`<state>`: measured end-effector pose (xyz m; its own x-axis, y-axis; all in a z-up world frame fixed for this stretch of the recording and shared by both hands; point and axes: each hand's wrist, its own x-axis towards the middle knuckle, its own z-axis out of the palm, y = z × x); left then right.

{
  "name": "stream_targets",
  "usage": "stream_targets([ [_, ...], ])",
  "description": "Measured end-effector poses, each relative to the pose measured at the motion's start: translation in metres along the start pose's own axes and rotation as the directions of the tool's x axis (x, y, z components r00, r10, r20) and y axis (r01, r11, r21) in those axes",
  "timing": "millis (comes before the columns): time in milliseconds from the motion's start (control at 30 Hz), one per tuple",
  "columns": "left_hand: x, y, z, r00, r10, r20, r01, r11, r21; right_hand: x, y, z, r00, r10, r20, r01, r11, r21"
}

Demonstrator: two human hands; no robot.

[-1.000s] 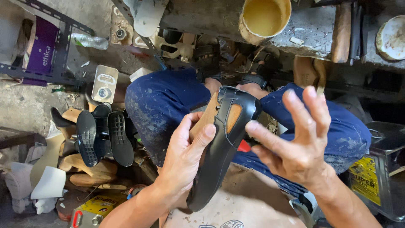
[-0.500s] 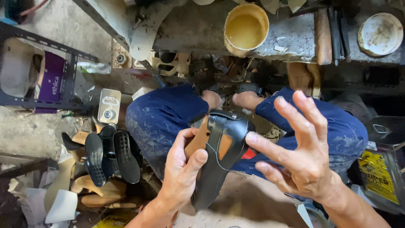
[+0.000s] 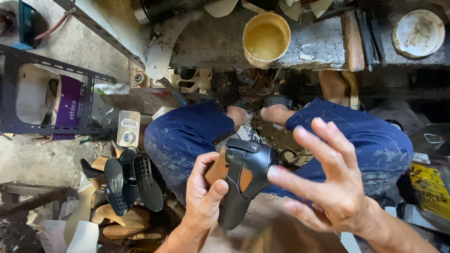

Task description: The person applies a white adhesive to the sole of a black shoe using their fingers, spreading it across the surface. They then reach for a shoe on a nearby rack and continue applying the adhesive to the shoe's sole and edges.

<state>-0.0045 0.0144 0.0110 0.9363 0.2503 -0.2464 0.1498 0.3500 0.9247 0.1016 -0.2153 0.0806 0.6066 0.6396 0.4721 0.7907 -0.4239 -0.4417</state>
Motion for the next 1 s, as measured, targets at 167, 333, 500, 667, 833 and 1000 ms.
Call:
stream_targets([
  [167,-0.002,-0.004,0.000,0.999,0.036,0.024,-0.032,0.992,-0.124,-0.004,-0.001,0.000,0.999,-0.044,0.009,0.044,0.999,0.015],
  [333,-0.002,-0.008,-0.003,0.995,0.095,0.028,-0.090,0.986,-0.139,0.001,-0.007,0.000,0.998,0.053,0.043,-0.056,0.994,0.092],
  [500,0.000,-0.011,-0.002,0.976,0.196,0.095,-0.173,0.963,-0.207,-0.005,-0.012,-0.002,0.999,0.039,0.031,-0.043,0.990,0.137],
  [667,0.002,-0.015,-0.002,0.939,0.329,0.100,-0.301,0.928,-0.220,-0.005,-0.014,-0.001,0.998,0.008,0.061,-0.019,0.983,0.181],
  [833,0.004,-0.010,-0.002,0.913,0.387,0.129,-0.367,0.917,-0.153,-0.005,-0.016,-0.002,0.995,0.073,0.069,-0.081,0.988,0.135],
  [1000,0.004,-0.007,-0.001,0.913,0.381,0.144,-0.356,0.918,-0.173,-0.007,-0.021,-0.004,0.998,0.006,0.060,-0.019,0.977,0.212],
])
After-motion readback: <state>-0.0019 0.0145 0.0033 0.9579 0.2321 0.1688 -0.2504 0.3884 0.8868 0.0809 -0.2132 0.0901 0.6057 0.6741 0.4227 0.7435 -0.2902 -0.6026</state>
